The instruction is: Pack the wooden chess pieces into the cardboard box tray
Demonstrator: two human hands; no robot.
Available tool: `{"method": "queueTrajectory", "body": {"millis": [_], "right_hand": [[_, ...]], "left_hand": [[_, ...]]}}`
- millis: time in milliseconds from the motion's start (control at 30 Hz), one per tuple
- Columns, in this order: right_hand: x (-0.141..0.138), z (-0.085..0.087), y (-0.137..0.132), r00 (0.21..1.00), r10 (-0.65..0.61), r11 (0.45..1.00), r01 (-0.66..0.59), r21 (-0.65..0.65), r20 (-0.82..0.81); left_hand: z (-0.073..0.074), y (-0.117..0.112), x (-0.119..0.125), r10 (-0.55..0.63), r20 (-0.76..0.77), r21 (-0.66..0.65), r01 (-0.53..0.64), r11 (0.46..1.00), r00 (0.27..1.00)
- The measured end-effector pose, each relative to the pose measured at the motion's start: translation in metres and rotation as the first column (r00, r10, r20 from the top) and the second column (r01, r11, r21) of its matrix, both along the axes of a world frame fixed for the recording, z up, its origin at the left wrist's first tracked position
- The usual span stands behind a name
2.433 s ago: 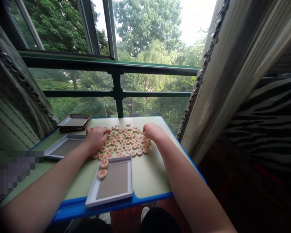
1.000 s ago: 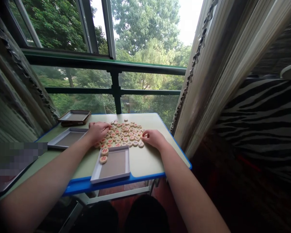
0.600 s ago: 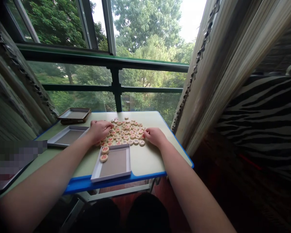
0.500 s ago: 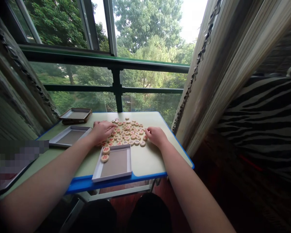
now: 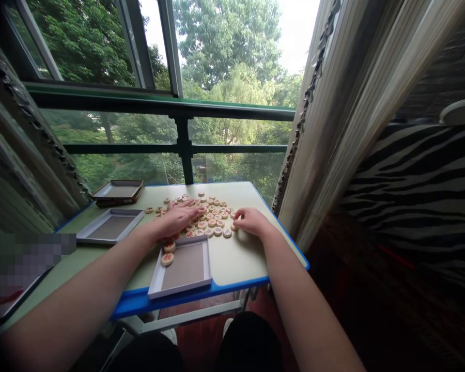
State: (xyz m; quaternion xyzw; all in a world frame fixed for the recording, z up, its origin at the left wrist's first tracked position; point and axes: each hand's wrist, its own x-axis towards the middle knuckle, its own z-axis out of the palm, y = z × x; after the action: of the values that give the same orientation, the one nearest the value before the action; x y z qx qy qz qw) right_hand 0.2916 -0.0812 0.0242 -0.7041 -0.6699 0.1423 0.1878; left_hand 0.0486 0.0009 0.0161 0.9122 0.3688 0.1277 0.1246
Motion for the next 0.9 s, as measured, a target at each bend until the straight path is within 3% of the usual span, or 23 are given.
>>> {"method": "queueTrajectory", "body": {"millis": [100, 300, 400, 533, 667, 900], "right_hand": [[-0.003, 0.001, -0.003, 0.999, 0.003, 1.0, -0.003, 0.003, 0.046], [-0.026, 0.026, 0.014, 0.978, -0.105, 0.965, 0.057, 0.256, 0.179], [-0.046, 0.034, 0.041, 0.963, -0.026, 0.992, -0.008, 0.124, 0.268], [-0.065, 0.019, 0.071, 0.949, 0.059, 0.98, -0.115, 0.165, 0.309], [-0.069, 0.0, 0.083, 0.923, 0.189, 0.957, -0.249, 0.148, 0.335], [-0.065, -0.003, 0.086, 0.928, 0.166, 0.959, -0.231, 0.165, 0.334]], "left_hand": [[0.001, 0.001, -0.006, 0.019, 0.02, 0.087, -0.021, 0.996, 1.0], [0.004, 0.004, -0.016, 0.131, 0.057, 0.163, -0.139, 0.977, 0.99], [0.002, 0.007, -0.019, 0.151, 0.07, 0.181, -0.161, 0.97, 0.986], [-0.003, 0.015, -0.02, 0.128, 0.097, 0.205, -0.145, 0.968, 0.987], [-0.006, 0.019, -0.017, 0.037, 0.134, 0.185, -0.061, 0.981, 0.99], [-0.015, 0.023, -0.017, 0.097, 0.08, 0.134, -0.107, 0.985, 0.992]]}}
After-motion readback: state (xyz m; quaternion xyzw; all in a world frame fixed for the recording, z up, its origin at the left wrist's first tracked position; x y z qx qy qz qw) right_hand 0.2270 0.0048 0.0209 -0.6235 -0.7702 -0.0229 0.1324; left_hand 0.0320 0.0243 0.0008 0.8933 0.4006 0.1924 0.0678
